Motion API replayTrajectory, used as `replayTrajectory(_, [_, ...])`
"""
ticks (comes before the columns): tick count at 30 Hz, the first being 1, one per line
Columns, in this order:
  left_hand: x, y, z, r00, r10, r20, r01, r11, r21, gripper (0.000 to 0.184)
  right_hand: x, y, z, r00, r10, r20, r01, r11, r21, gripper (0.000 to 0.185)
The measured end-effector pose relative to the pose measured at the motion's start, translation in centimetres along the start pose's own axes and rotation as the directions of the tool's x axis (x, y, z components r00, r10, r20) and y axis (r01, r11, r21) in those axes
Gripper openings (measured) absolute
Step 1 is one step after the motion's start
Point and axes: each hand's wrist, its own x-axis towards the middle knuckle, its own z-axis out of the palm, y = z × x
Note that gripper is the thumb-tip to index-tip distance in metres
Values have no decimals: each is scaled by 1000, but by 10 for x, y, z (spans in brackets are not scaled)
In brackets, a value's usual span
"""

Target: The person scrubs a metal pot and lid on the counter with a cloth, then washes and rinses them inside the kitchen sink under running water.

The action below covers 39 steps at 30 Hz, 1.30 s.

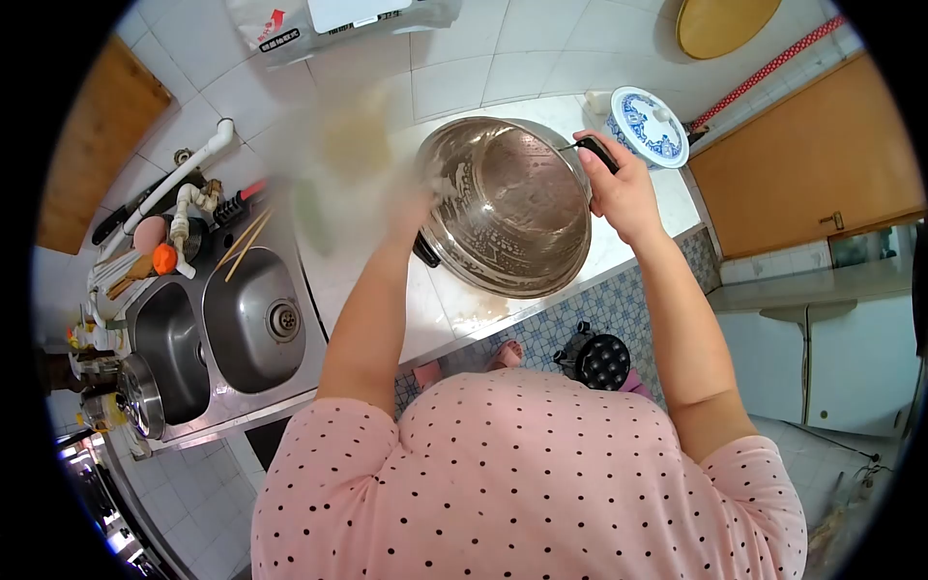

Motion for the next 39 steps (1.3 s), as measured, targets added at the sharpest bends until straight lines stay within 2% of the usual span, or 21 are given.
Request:
replayTrajectory(1, [6,15,6,998,58,-17,-53,975,215,43,-1,0,-1,1000,7,19,-8,1000,13,29])
replayTrajectory(3, [10,51,20,984,176,-14,-132,786,604,43,-3,2,-6,999,1,42,-1,1000,12,29])
replayTrajectory(4, [16,50,22,925,374,71,-319,660,680,36,-4,3,-8,998,-5,56,4,1000,16,29])
replayTrajectory(6, [25,44,26,678,676,289,-601,285,746,22,-4,6,-15,996,-14,93,12,1000,23,29])
replayTrajectory(9, [13,46,28,717,646,260,-572,333,750,26,-2,15,-29,987,-40,155,35,999,36,30])
replayTrajectory(12, [0,52,30,896,417,155,-392,576,717,21,5,34,-44,984,-82,157,80,997,21,32])
replayTrajectory(13, [-9,54,34,905,397,152,-376,581,722,21,10,39,-52,991,-85,101,97,987,-126,37])
replayTrajectory(15, [-24,62,47,913,380,150,-362,582,728,22,16,51,-54,940,-311,-141,252,910,-329,39])
replayTrajectory(16, [-31,62,54,914,382,136,-352,583,732,24,12,51,-53,892,-372,-258,160,792,-590,39])
replayTrajectory(17, [-39,62,60,909,395,132,-357,574,737,24,9,57,-49,816,-451,-361,183,795,-578,38])
replayTrajectory(19, [-52,61,69,894,432,117,-367,559,743,26,-7,67,-35,745,-503,-438,275,830,-485,38])
replayTrajectory(21, [-66,62,74,873,464,151,-413,538,735,24,-26,75,-5,920,-131,-370,139,990,-7,40])
replayTrajectory(23, [-79,57,77,854,486,185,-458,537,709,24,-42,64,29,991,77,-113,-29,928,372,42])
replayTrajectory(25, [-90,49,79,835,502,224,-507,545,667,25,-46,50,55,990,141,-22,-98,783,614,48])
replayTrajectory(26, [-98,46,81,825,501,262,-537,548,642,29,-43,48,64,984,174,-48,-93,716,692,45])
replayTrajectory(29, [-119,37,79,770,502,393,-637,565,525,39,-28,38,68,958,254,-135,-80,686,724,45])
replayTrajectory(30, [-123,35,76,734,512,446,-679,576,455,40,-27,33,65,949,296,-104,-89,571,816,37])
replayTrajectory(31, [-126,33,74,693,524,495,-715,585,382,42,-21,35,63,942,299,-152,-62,602,796,36])
replayTrajectory(32, [-126,30,66,748,423,512,-645,645,410,45,-21,36,58,949,294,-111,-92,596,798,37])
replayTrajectory(36, [-106,25,52,672,660,335,-735,541,409,43,-26,28,54,941,336,-30,-184,585,790,43])
replayTrajectory(39, [-115,52,91,455,779,431,-847,230,480,44,-28,42,65,946,303,-114,-156,736,659,47])
